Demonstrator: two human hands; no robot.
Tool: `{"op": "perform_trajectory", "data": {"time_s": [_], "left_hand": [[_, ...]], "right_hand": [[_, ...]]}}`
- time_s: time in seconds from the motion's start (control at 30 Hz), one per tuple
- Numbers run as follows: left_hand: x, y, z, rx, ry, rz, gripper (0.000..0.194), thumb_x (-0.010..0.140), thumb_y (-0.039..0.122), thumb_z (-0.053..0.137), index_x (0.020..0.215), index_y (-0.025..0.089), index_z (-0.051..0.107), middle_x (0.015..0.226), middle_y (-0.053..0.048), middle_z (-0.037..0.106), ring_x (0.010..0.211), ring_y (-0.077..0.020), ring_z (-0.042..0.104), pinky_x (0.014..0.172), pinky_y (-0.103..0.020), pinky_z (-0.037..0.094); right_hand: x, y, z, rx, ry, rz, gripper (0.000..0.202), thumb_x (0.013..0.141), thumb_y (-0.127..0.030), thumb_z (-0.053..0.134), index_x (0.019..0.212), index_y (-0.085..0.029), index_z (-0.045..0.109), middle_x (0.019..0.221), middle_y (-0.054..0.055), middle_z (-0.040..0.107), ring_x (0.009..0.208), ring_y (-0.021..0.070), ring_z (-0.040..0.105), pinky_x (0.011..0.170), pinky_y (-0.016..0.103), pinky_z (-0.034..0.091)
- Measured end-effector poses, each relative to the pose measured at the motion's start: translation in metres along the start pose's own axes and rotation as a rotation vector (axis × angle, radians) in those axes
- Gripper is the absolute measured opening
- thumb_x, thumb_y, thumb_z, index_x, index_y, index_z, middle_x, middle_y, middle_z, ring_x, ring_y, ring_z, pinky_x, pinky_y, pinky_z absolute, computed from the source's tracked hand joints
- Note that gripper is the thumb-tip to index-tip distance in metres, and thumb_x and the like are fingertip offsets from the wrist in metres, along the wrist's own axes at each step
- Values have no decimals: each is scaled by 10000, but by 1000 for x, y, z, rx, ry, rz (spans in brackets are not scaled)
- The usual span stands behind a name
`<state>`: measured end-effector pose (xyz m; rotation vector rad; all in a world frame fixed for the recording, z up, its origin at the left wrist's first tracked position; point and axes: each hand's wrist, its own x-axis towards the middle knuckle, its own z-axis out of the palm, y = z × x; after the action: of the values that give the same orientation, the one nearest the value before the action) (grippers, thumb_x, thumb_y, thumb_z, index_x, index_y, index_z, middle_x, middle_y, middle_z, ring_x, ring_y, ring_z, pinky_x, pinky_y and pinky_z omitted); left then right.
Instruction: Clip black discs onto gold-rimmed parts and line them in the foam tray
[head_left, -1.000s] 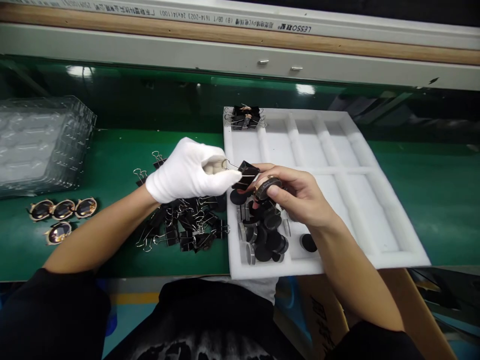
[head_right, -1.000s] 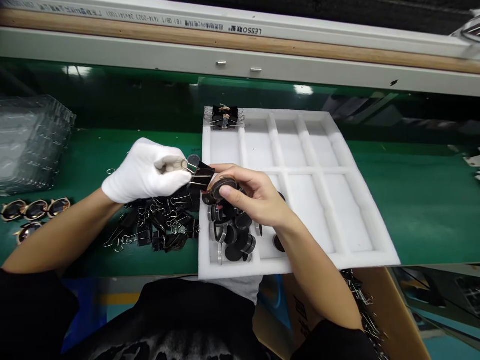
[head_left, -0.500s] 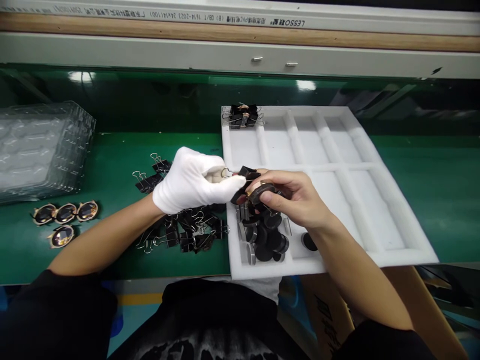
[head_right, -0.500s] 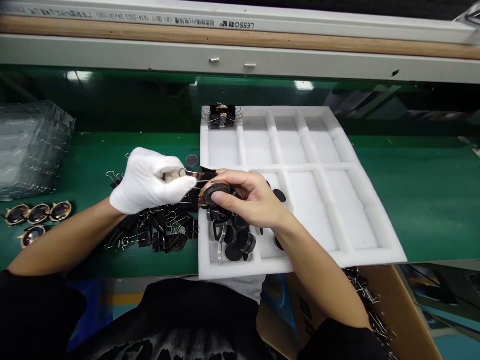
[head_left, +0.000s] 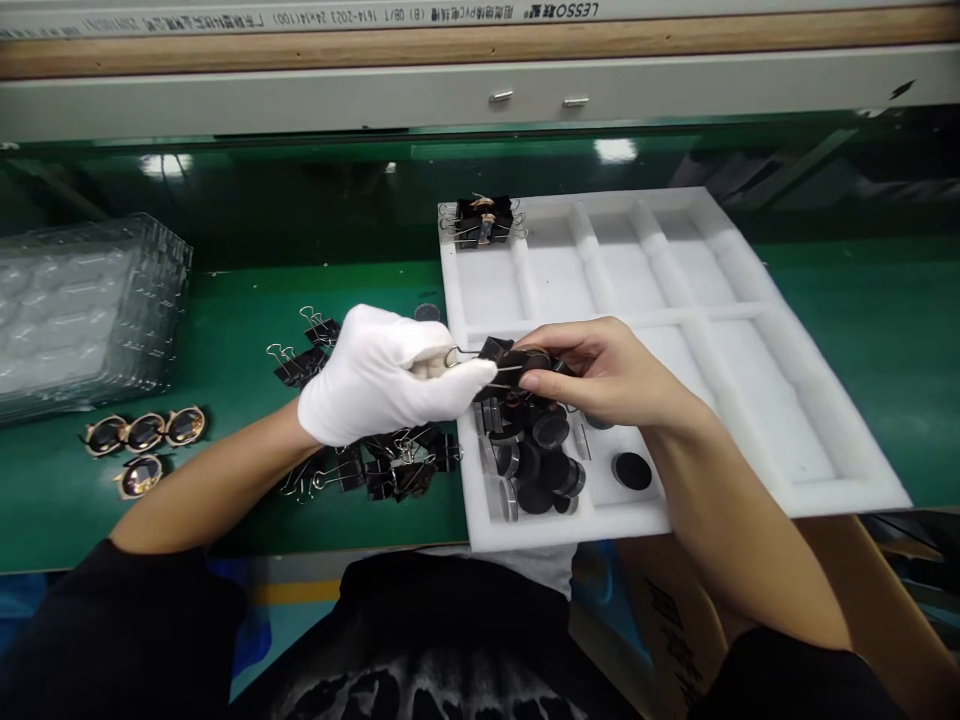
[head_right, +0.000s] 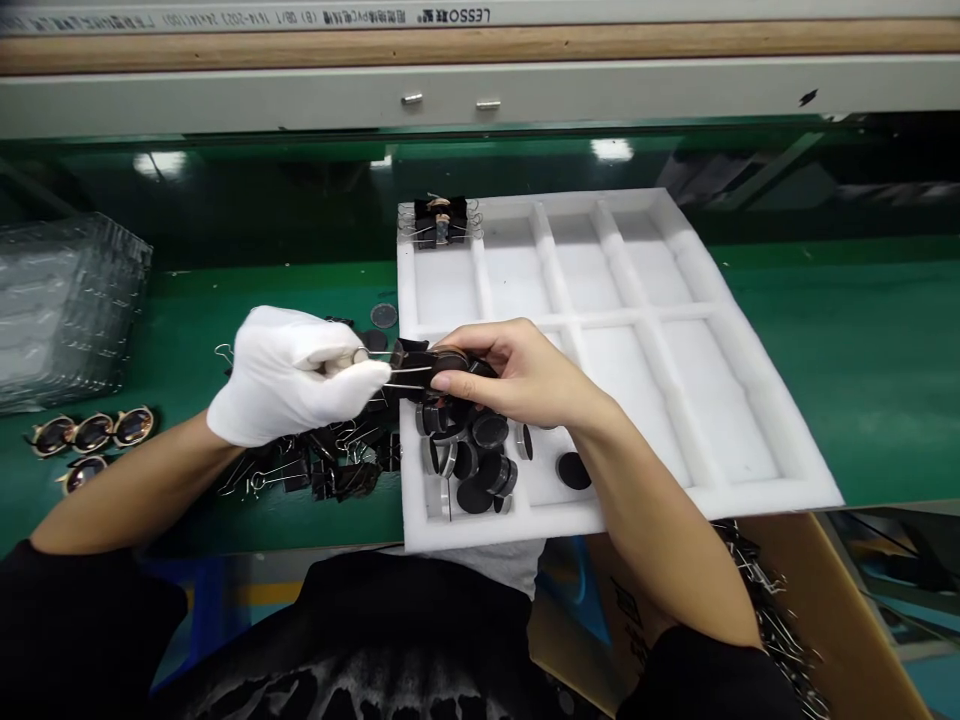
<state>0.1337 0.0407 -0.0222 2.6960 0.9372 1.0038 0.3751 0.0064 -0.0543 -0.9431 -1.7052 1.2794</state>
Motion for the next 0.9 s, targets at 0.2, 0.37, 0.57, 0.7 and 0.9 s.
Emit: {"op": "perform_trajectory", "data": {"time_s": [0.2,0.37,0.57,0.7,0.9], "left_hand": [[0,4,2,-14,-15,-3,515,873,446,603,485,207,365,428,48,333,438,-78,303,457,-276,249],[4,-1,-5,-182,-189,-172,365,895,460,609,642,200,566,538,21,574,476,-98,488,478,-256,363],[7,-5,-3,-857,-611,-671,547,1049,578,395,761,168,615,637,-63,715,473,-128,631,435,-234,420],[10,-6,-3,-881,-529,-683,467,1013,548,552,754,163,605,662,-26,701,514,-89,617,487,-199,433],[15,-10,-7,-647,-406,-551,347,1027,476,534,978,167,685,777,-19,736,675,-120,683,634,-229,520]], "right_hand": [[0,0,-1,24,7,-51,193,811,-358,883,941,-223,835,805,20,774,652,153,682,605,291,582],[-4,3,0,-200,192,-215,142,849,-336,849,976,-273,831,871,20,795,753,207,733,707,369,614],[-1,20,-1,-751,333,-589,195,925,-231,770,1086,-337,799,1065,5,821,994,255,777,776,406,577],[2,21,-5,-937,411,-712,433,923,-342,788,1341,-350,676,1249,35,776,1141,293,740,911,463,559],[0,9,-7,-394,322,-275,932,798,-656,811,1573,-297,438,1441,128,635,1165,315,703,916,467,619]]}}
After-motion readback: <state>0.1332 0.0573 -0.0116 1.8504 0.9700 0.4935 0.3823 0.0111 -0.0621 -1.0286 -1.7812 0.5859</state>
